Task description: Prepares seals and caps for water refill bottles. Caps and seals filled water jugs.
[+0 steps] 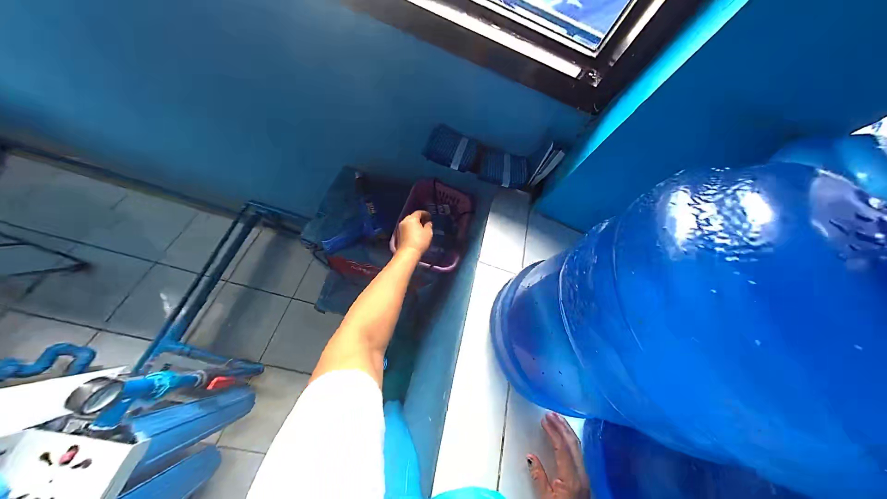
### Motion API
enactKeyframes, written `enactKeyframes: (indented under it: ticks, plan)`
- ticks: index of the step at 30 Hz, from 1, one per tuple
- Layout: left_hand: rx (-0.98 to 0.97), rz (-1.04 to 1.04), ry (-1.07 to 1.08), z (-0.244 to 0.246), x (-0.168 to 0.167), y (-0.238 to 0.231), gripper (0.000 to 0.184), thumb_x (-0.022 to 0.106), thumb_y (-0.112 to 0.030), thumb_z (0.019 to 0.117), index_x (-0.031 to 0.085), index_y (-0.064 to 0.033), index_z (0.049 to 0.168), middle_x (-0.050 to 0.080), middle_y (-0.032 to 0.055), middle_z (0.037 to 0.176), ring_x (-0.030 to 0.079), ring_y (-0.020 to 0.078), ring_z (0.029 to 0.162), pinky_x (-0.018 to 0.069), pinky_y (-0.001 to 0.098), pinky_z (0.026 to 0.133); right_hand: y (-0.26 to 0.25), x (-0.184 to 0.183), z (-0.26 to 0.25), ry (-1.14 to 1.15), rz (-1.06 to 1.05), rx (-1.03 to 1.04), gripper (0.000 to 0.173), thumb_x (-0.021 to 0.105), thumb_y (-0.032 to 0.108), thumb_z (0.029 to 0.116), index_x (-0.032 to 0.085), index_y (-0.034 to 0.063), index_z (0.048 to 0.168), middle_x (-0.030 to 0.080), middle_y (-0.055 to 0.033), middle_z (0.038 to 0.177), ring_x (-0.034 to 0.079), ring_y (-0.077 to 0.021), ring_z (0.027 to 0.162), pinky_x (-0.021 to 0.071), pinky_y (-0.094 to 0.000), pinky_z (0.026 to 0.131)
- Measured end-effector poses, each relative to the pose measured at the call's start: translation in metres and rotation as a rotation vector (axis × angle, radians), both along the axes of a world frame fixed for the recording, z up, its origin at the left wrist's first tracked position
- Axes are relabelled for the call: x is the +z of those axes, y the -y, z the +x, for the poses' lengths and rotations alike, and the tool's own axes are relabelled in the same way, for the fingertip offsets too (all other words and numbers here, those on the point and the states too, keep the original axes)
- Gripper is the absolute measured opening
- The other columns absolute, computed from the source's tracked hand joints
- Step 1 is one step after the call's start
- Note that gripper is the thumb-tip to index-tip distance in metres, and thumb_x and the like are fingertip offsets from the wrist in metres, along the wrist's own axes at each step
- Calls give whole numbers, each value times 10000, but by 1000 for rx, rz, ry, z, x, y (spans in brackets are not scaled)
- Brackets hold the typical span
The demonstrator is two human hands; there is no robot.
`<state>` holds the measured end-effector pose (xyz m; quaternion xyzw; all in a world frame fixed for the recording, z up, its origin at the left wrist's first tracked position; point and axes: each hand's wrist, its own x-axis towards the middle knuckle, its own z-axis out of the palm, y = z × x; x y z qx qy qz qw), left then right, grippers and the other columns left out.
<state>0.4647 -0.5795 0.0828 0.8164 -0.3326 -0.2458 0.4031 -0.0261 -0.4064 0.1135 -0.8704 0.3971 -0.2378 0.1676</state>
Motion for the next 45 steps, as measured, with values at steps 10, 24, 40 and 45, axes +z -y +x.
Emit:
enactKeyframes:
  ticks: [10,24,40,45]
  plan:
    - [14,479,-38,-4,-31,28,557,710,-276,907,576,63,1327,586,326,1331,572,505,1239,478,691,961,-10,7,5,-110,-66,-75,465,556,406,997,678,7,1199,687,-217,1193,608,-247,1252,406,-304,1127]
    - [1365,-486,-1,-3,-9,-289,980,755,-245,906,124,29,1604,227,314,1617,287,384,1492,288,426,1213,-12,11,1,-7,-75,32,374,652,181,905,706,-145,1080,661,-360,1210,614,-491,1227,439,-478,1129]
    - [1009,-340,423,-1,198,-469,372,591,-237,1023,658,93,1181,696,280,1124,671,399,1110,496,572,1005,-17,41,-2,94,114,384,368,684,73,906,660,-147,1200,600,-388,1284,570,-551,1231,432,-606,1089]
    - [666,-709,265,-114,156,-413,273,663,-187,997,654,64,1104,704,178,939,696,240,861,581,442,817,-43,98,66,253,-42,647,298,628,165,909,737,-41,1094,731,-201,1098,716,-317,1013,591,-466,883]
